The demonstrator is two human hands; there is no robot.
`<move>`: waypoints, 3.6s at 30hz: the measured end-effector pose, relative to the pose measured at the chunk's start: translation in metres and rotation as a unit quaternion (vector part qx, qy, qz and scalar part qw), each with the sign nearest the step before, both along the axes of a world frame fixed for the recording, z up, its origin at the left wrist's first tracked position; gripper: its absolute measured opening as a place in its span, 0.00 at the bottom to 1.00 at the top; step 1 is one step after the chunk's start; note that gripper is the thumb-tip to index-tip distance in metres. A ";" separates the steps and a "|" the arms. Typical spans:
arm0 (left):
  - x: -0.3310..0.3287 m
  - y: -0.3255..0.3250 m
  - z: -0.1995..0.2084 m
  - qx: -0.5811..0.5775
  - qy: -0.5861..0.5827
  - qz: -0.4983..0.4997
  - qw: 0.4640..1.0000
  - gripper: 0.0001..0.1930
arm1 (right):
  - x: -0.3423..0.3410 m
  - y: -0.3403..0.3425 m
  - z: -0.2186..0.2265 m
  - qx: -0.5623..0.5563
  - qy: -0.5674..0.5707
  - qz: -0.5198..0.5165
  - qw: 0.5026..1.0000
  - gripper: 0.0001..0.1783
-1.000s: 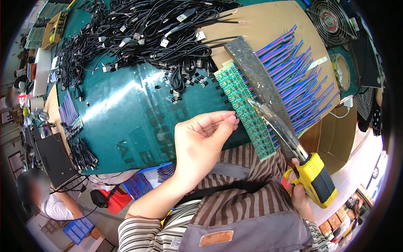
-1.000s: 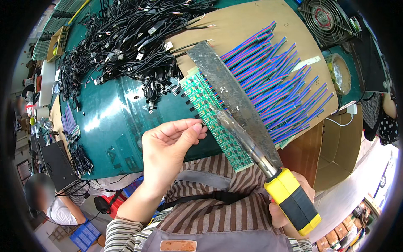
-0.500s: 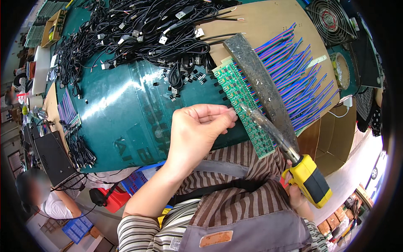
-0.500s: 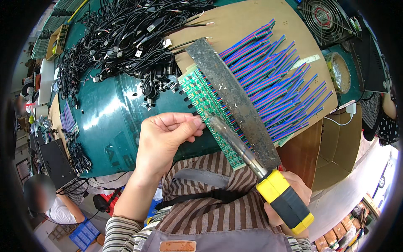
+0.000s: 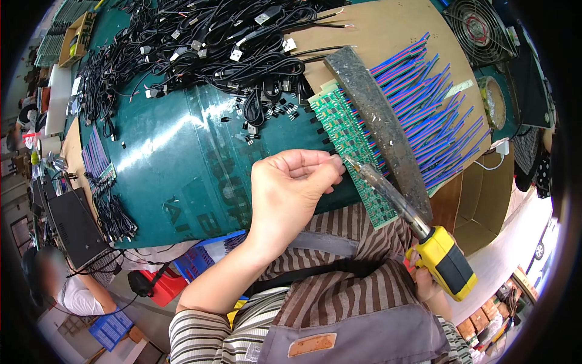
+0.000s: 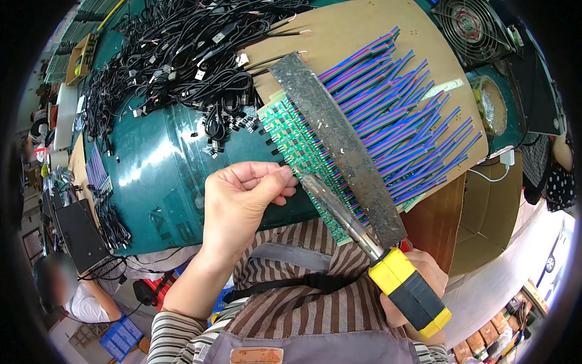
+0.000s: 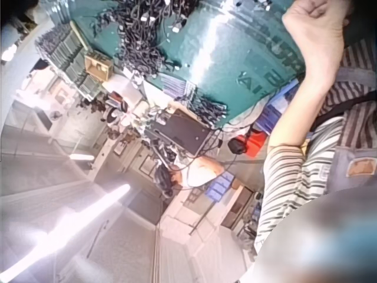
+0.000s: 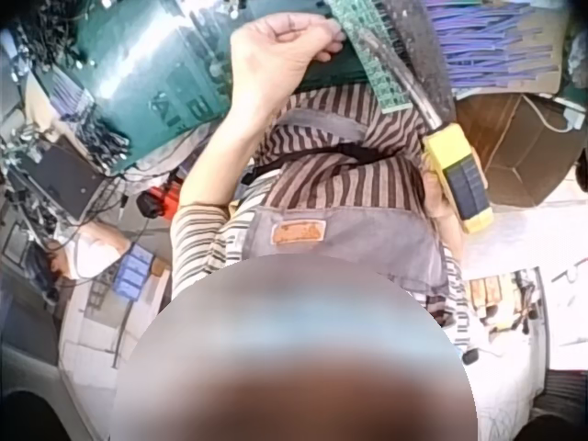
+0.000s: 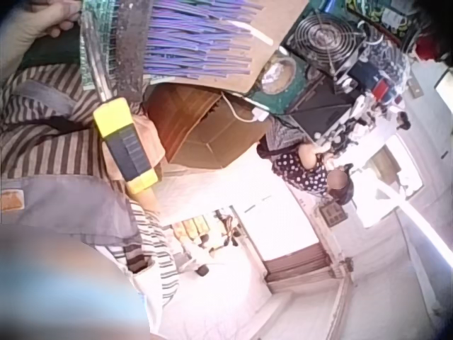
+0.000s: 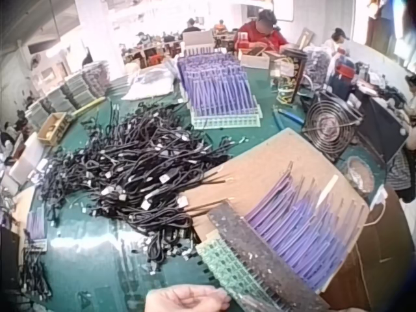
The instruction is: The person solders wire leads to a series of small green circuit boards with a soldering iron and solder wire.
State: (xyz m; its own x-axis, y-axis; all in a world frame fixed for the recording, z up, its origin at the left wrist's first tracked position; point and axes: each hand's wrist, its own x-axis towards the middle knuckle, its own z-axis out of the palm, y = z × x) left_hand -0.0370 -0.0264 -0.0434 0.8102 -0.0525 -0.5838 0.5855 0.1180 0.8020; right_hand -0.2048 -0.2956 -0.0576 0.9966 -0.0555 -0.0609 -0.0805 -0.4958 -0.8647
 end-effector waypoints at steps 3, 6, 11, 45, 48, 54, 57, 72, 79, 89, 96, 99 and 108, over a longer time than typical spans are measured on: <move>-0.001 -0.003 0.001 0.007 -0.005 0.016 1.000 0.10 | -0.002 0.000 -0.001 -0.007 0.003 0.002 1.000 0.17; -0.001 -0.003 0.001 0.013 -0.002 0.019 1.000 0.10 | -0.006 -0.004 -0.004 0.001 0.004 0.004 1.000 0.17; -0.001 -0.004 0.000 0.012 -0.004 0.023 1.000 0.10 | -0.013 -0.006 -0.006 0.034 0.002 -0.006 0.999 0.17; 0.027 0.065 0.011 0.446 -0.150 -0.025 0.882 0.08 | 0.018 0.016 0.018 0.040 0.014 -0.041 0.998 0.18; 0.023 0.063 0.014 0.464 -0.138 -0.034 0.875 0.07 | 0.017 0.018 0.015 0.097 0.015 -0.095 0.991 0.17; 0.022 0.062 0.016 0.488 -0.124 -0.011 0.864 0.07 | 0.016 0.010 0.016 -0.016 -0.003 -0.034 0.999 0.15; 0.018 0.066 0.013 0.475 -0.137 -0.018 0.869 0.08 | 0.013 0.002 0.002 0.015 -0.045 0.009 0.999 0.14; -0.007 0.052 0.005 0.339 -0.174 -0.006 0.924 0.08 | 0.019 0.013 0.011 0.026 -0.037 -0.027 0.999 0.16; -0.017 0.021 -0.019 0.461 -0.418 -0.079 0.779 0.09 | 0.014 0.007 0.011 -0.012 -0.004 -0.015 1.000 0.18; -0.020 0.018 0.000 0.565 -0.424 -0.176 0.686 0.09 | 0.021 0.013 0.011 0.016 -0.040 -0.040 0.998 0.18; -0.018 0.001 0.005 0.002 -0.024 -0.022 0.999 0.10 | -0.004 -0.009 -0.006 0.020 -0.019 0.016 1.000 0.19; -0.011 0.010 -0.004 -0.005 0.010 -0.041 0.999 0.10 | -0.011 -0.007 -0.007 0.016 -0.005 0.005 1.000 0.20; 0.001 0.021 -0.004 -0.075 0.035 -0.060 0.995 0.10 | -0.015 -0.014 -0.006 0.035 0.094 0.102 0.990 0.38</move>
State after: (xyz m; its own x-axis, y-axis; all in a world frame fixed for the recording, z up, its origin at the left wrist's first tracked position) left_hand -0.0360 -0.0054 -0.0478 0.7511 -0.2371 -0.6161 0.6557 0.1587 0.7382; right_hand -0.2199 -0.3099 -0.0638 0.9576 0.1561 -0.2420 -0.1471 -0.4574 -0.8770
